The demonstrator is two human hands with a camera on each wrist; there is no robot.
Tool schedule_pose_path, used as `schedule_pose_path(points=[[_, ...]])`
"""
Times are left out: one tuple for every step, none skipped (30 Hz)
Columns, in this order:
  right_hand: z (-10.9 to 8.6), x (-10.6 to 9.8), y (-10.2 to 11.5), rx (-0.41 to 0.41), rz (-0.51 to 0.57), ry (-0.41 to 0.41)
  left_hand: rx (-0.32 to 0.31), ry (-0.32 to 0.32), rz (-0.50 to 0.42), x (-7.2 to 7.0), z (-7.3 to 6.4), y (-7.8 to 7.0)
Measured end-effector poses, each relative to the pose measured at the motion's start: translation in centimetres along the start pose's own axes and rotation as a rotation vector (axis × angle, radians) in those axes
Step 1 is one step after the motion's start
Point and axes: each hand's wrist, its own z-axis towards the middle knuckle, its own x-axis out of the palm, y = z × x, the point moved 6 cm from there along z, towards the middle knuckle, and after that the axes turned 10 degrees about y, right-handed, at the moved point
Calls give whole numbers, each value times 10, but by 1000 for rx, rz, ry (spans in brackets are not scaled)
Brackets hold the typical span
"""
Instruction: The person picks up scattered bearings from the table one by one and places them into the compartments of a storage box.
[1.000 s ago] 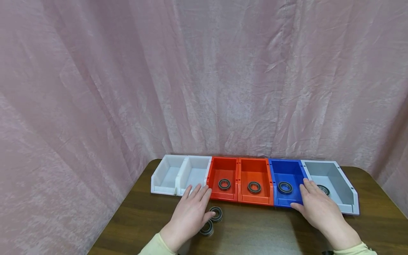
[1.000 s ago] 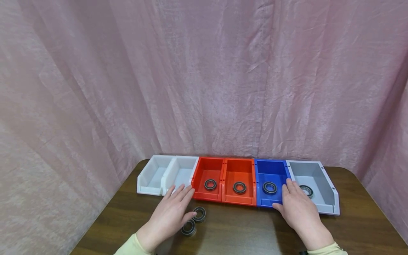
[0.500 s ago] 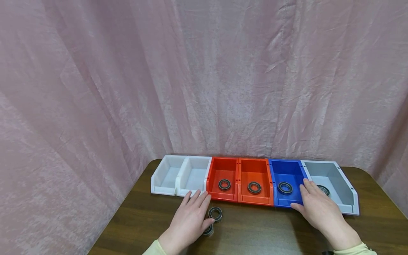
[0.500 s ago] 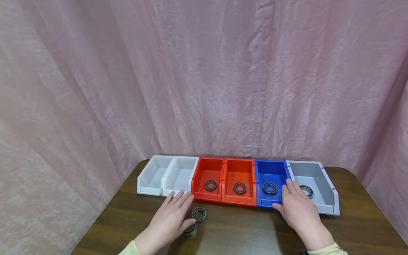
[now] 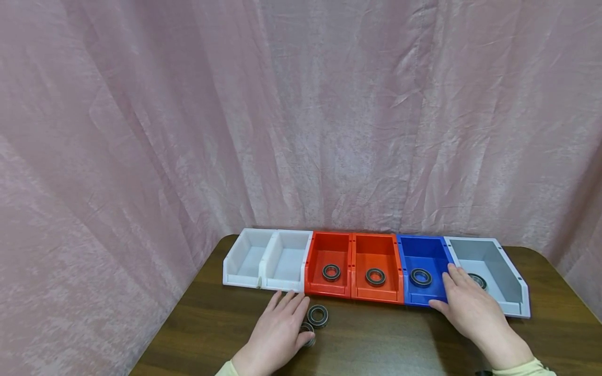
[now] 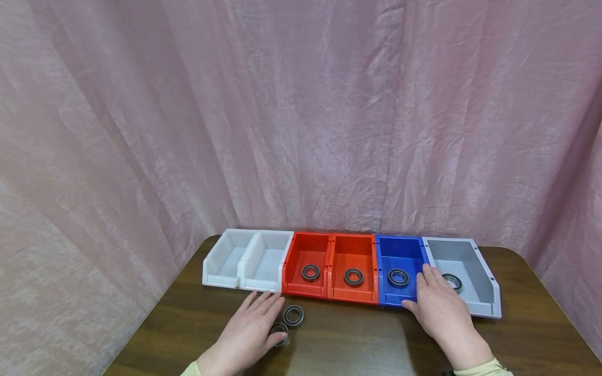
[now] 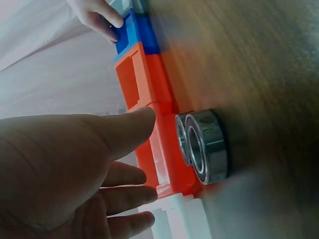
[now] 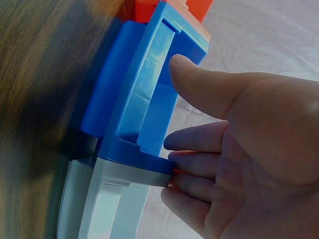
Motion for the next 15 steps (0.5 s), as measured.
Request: schedule_pose_path(points=[[0,0,0,0,0,0,1,1,-1,0,-1,0],[0,0,0,0,0,0,1,2,-1,1,-1,0],[0,0,0,0,0,-2,0,5,-2,2,-2,1],[0,0,0,0,0,-2,-1,8,-4,2,-2,1],[0,-1,0,0,0,-4,-3,12,-7,2,-2,1],[0,-1,0,-1,0,-6,-5,20,-13,2,-2,1],[-1,-1,0,-1,0,-7,-9,32,-19,3,-3,2],[-1,-1,0,-1,0,-8,-13,43,-24,4,-3,2],[-1,-1,0,-2,1,-8,-17,54,-30,5,-3,2],[-1,0,1,-3,1,-8,-20,65,-35,6,-3,2],[-1,0,1,-4,1,-8,-23,75,-37,7,-3,3],[-1,0,1,-5,1,-8,-26,86,-38,8,-3,2],[-1,0,1,-6,1,-7,-27,91,-36,9,-3,3],[-1,-1,1,-5,1,-6,-28,94,-34,9,-3,3],[-1,-1,1,-5,0,-5,-28,97,-32,10,-3,3]])
